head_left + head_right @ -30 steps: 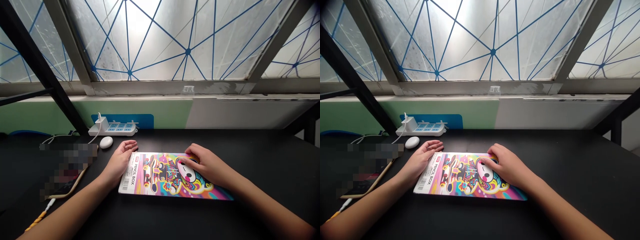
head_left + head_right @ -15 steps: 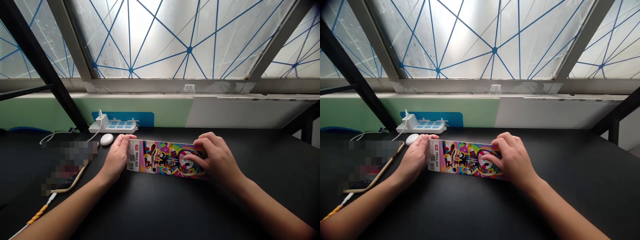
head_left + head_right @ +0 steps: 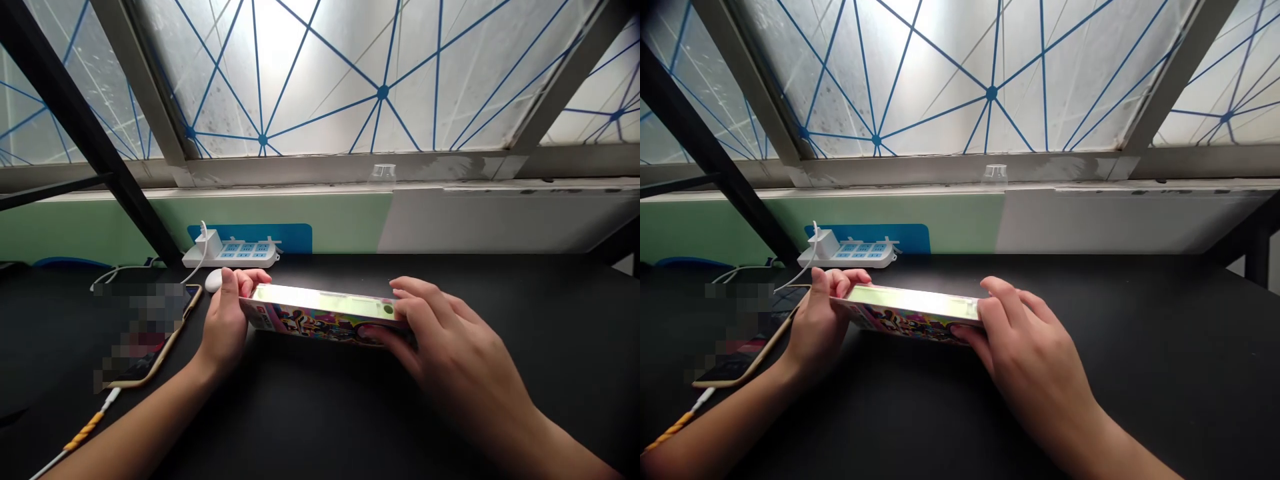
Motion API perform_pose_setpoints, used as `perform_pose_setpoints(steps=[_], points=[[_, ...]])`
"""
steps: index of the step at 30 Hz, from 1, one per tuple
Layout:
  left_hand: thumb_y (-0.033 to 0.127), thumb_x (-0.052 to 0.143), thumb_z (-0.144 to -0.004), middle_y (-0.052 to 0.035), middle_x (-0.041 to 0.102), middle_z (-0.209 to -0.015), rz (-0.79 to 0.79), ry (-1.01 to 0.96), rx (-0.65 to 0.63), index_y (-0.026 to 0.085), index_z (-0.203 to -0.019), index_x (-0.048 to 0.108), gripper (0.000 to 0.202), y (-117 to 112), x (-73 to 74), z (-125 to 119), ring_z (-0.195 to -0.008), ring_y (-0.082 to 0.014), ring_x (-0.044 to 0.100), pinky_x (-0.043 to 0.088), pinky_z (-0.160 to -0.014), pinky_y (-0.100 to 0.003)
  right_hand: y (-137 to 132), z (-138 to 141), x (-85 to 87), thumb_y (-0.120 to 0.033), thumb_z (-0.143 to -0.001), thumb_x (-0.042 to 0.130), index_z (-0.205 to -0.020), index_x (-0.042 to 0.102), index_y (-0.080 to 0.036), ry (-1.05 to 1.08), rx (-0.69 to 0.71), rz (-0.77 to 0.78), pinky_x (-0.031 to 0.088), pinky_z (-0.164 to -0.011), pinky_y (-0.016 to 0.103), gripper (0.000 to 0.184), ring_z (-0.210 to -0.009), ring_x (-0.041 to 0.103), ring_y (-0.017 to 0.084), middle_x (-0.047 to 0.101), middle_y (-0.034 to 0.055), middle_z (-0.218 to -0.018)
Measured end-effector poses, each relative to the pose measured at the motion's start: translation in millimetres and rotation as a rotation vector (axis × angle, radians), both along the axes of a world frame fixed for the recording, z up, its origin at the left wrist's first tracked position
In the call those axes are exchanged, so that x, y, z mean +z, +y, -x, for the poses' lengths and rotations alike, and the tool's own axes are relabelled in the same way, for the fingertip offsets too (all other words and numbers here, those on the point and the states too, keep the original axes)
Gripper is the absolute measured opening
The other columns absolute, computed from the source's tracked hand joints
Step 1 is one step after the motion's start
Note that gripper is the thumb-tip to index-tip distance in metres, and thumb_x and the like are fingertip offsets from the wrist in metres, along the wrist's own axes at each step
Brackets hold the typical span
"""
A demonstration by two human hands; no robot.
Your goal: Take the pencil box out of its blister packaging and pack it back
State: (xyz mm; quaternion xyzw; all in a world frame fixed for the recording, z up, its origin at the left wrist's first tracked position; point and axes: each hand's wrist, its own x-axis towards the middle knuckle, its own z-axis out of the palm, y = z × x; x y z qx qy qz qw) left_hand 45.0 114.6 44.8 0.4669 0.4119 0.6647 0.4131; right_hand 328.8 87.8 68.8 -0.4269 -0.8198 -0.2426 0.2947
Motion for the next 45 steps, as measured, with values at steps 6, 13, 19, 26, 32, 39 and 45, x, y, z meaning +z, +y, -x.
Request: perform_pose_setpoints(steps=[6,13,19,26,32,39,45], points=[[0.059,0.051,-0.097,-0.0064,0.071,-0.093,0.028,-0.022,-0.275,0.023,-0.086,0.061,0.039,-1,6.6,5,-0.086,-0.026,0.068,0.055,-0.079,-0.039,-8,6,-9.5,-0.016,-0.091,0.049,-0.092,0.064,-0.02,-0.232,0.052,0.069,0.06,-0.076,0.048,0.016,-0.087,0.072,0.033,0.074,0.0185,-0.11],[0.046,0.082,-0.078,-0.0108,0.061,-0.141,0.01,0.913,-0.282,0.029,-0.121,0.069,0.048,1,3.1,14,-0.135,-0.0361,0.051,0.038,-0.115,-0.049,-1,15,-27.4,-0.007,-0.082,0.056,-0.091,0.072,-0.016,-0.486,0.074,0.125,0.062,-0.078,0.046,0.021,-0.098,0.071,0.035,0.074,0.0197,-0.11],[0.051,0.084,-0.074,-0.0108,0.059,-0.143,-0.064,1.144,-0.374,0.031,-0.141,0.059,0.074,4,-6.9,16,-0.135,-0.0366,0.049,0.043,-0.112,-0.05,0,10,-18.6,-0.018,-0.086,0.064,-0.087,0.069,-0.017,-0.384,0.171,0.339,0.059,-0.08,0.049,0.005,-0.097,0.067,0.034,0.07,0.0161,-0.103],[0.055,0.078,-0.079,-0.011,0.056,-0.144,-0.09,1.25,-0.38,0.032,-0.145,0.053,0.074,6,-6.4,18,-0.135,-0.0368,0.046,0.043,-0.112,-0.049,18,-12,-3.3,-0.037,-0.098,0.056,-0.095,0.059,-0.024,-0.046,0.246,0.735,0.057,-0.08,0.04,0.014,-0.094,0.063,0.024,0.065,0.0095,-0.112],[0.055,0.076,-0.082,-0.0122,0.053,-0.146,-0.06,1.275,-0.394,0.029,-0.146,0.051,0.073,4,-4.3,17,-0.137,-0.0364,0.044,0.042,-0.113,-0.05,36,-29,-8.4,-0.06,-0.092,0.061,-0.133,0.052,-0.026,0.047,0.154,0.895,0.051,-0.102,0.043,0.054,-0.125,0.057,0.029,0.053,0.0115,-0.144],[0.052,0.079,-0.079,-0.0113,0.056,-0.143,-0.066,1.235,-0.376,0.029,-0.143,0.055,0.071,3,-4.7,16,-0.134,-0.0373,0.046,0.043,-0.111,-0.05,42,-31,-8.5,-0.068,-0.086,0.063,-0.146,0.048,-0.029,0.102,0.123,1.03,0.052,-0.101,0.04,0.073,-0.126,0.058,0.03,0.053,0.0086,-0.147],[0.054,0.076,-0.082,-0.0118,0.052,-0.146,-0.068,1.294,-0.383,0.027,-0.145,0.05,0.073,3,-4.5,16,-0.137,-0.035,0.043,0.042,-0.114,-0.051,45,-31,-11.3,-0.067,-0.084,0.066,-0.146,0.049,-0.028,0.125,0.163,1.025,0.049,-0.103,0.044,0.075,-0.127,0.056,0.033,0.054,0.0116,-0.145]])
